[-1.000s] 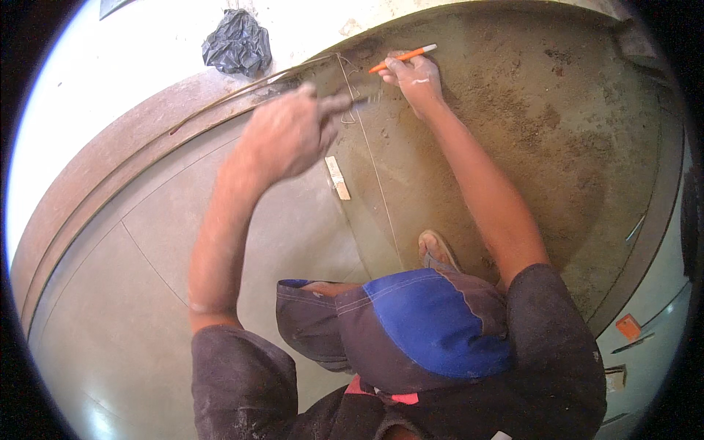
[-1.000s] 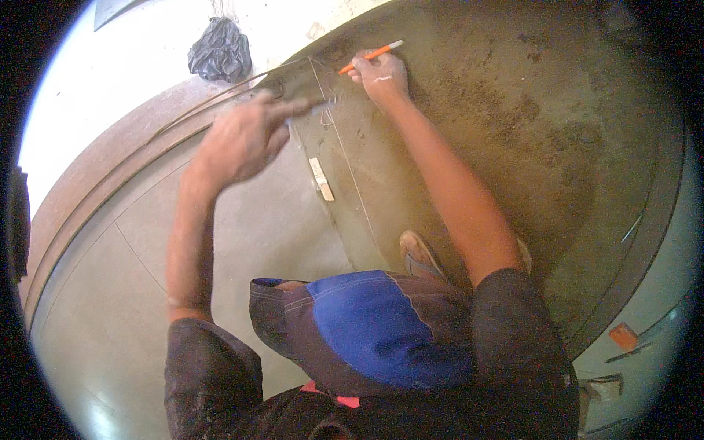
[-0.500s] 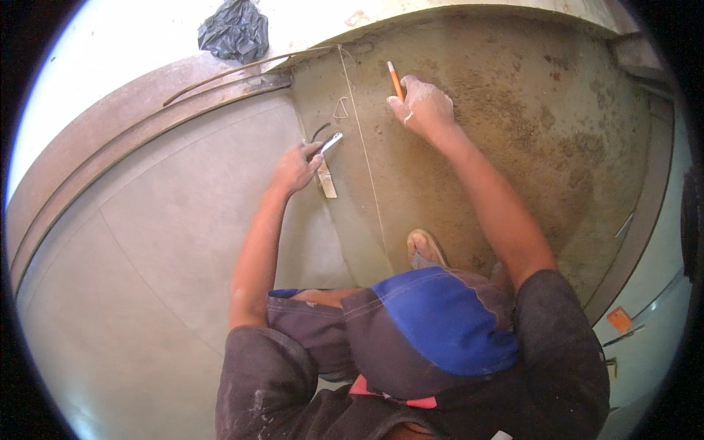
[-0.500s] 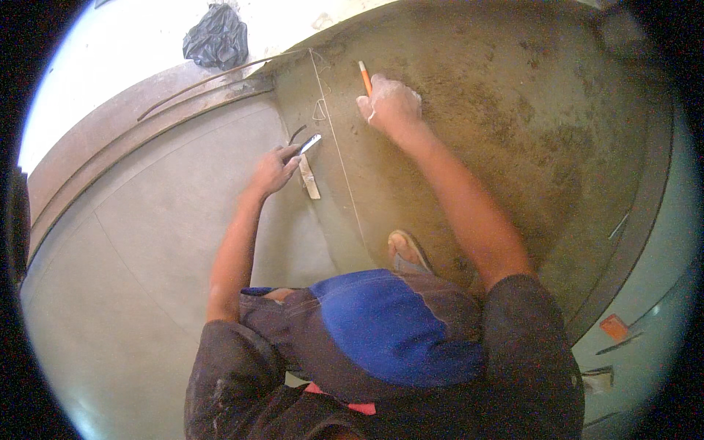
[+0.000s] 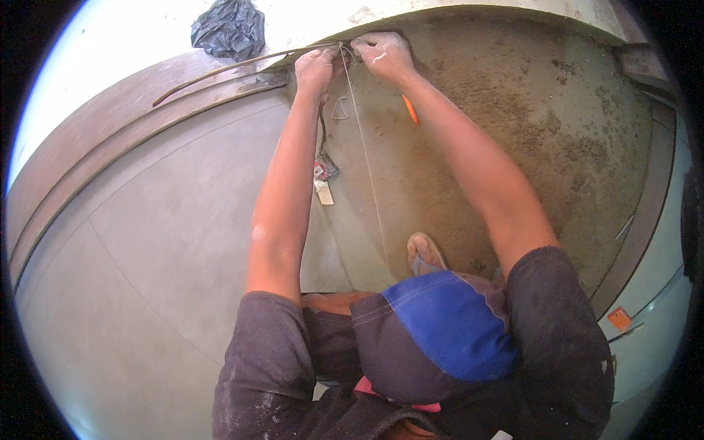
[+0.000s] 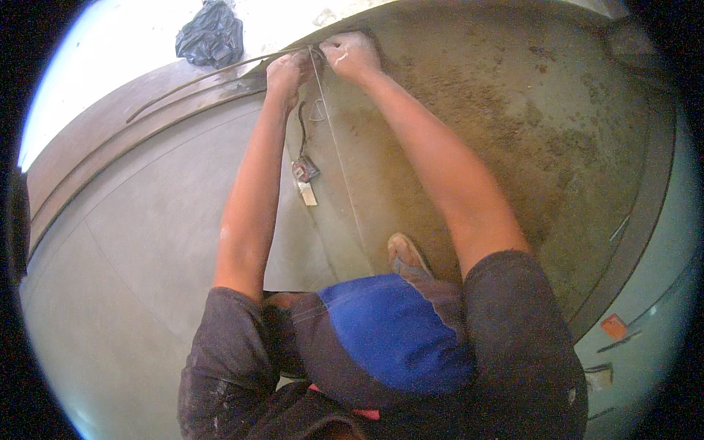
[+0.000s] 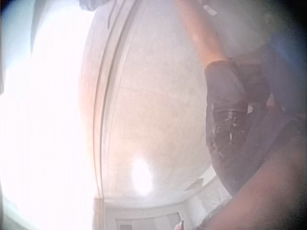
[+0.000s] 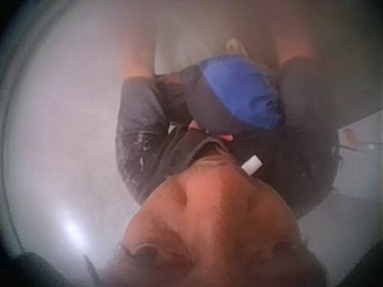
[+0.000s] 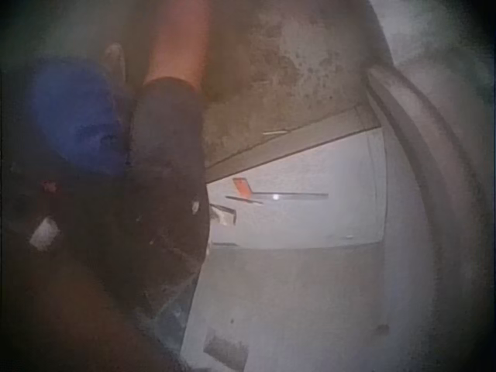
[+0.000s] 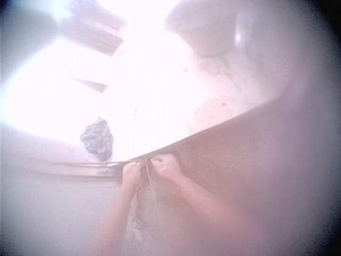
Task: The person uses a pencil and straightedge to mark lines on a floor surface, applies mortar with a trowel, and carefully positions tiles against a threshold.
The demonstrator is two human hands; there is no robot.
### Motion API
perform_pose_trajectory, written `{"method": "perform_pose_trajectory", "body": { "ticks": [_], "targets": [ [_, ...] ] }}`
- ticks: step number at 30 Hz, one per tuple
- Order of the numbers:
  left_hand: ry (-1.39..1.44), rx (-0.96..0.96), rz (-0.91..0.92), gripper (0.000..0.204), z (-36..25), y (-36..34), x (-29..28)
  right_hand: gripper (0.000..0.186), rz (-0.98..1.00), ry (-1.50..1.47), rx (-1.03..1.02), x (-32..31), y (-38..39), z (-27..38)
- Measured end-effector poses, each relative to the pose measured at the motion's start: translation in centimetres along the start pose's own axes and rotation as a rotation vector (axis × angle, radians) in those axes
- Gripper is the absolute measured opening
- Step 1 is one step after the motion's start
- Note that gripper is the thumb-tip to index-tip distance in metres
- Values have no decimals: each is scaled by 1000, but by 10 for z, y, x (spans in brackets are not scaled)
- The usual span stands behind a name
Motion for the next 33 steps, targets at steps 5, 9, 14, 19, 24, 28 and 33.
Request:
{"method": "perform_pose_trajectory", "body": {
  "ticks": [5, 9, 14, 19, 24, 28, 33],
  "targets": [
    [367, -52, 30, 22, 14, 2, 13, 39, 49, -70, 122, 5, -3, -11],
    [426, -29, 45, 21, 18, -2, 17, 41, 74, -11, 128, 12, -6, -12],
    [426, -7, 47, 20, 15, 0, 21, 40, 27, 17, 103, 11, -5, -13],
    [492, 25, -12, 13, 18, 0, 19, 39, -18, 89, 92, 6, 3, -3],
    [447, 61, -70, 13, 17, 1, 23, 38, -7, 30, 53, 2, 5, -3],
    [459, 80, -107, 13, 19, -1, 26, 37, -64, 68, -8, 1, 3, -3],
    [511, 94, -125, 14, 23, 0, 30, 36, -45, 48, 61, 4, 1, -7]
  ]
}}
Point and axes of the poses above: each hand's wrist, its own y-axis away from the middle knuckle, its own x-axis out of the palm, z = x × y, the point moved 9 cm from there along -y, towards the middle knuckle, and after that the axes turned 12 degrees about x, right-handed, at the moved point
